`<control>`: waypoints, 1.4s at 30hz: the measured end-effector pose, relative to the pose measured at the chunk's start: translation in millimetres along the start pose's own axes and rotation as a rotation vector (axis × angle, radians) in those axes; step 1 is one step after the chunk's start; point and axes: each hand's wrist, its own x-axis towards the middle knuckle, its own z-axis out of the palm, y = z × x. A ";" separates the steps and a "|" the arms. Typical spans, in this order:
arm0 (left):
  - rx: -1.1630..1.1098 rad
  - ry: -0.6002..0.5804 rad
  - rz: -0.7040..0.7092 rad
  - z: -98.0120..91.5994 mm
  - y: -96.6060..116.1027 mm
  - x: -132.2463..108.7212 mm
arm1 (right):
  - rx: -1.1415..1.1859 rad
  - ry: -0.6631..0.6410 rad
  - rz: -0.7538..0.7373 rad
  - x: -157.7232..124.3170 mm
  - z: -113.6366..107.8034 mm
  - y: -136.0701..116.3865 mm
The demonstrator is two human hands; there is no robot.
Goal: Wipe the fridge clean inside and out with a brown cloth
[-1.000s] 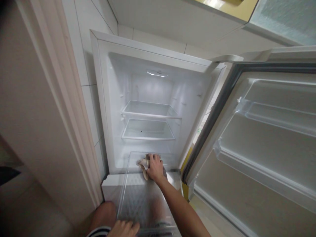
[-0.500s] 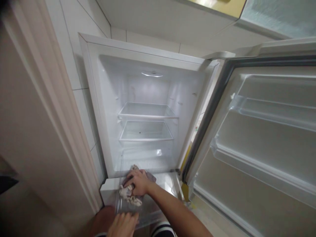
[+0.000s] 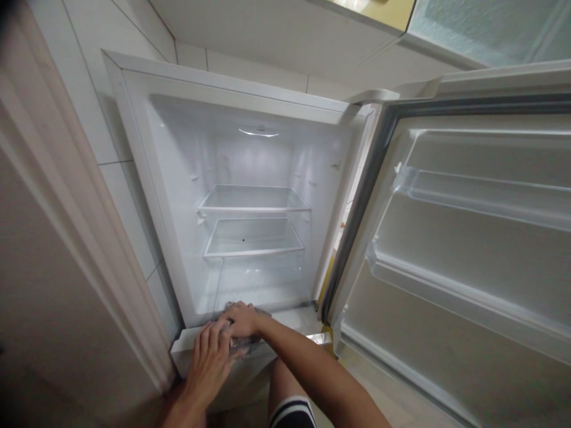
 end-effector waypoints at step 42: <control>0.060 0.073 -0.060 -0.5 -8.3 34.2 | -0.114 0.084 0.028 -17.0 -0.6 26.1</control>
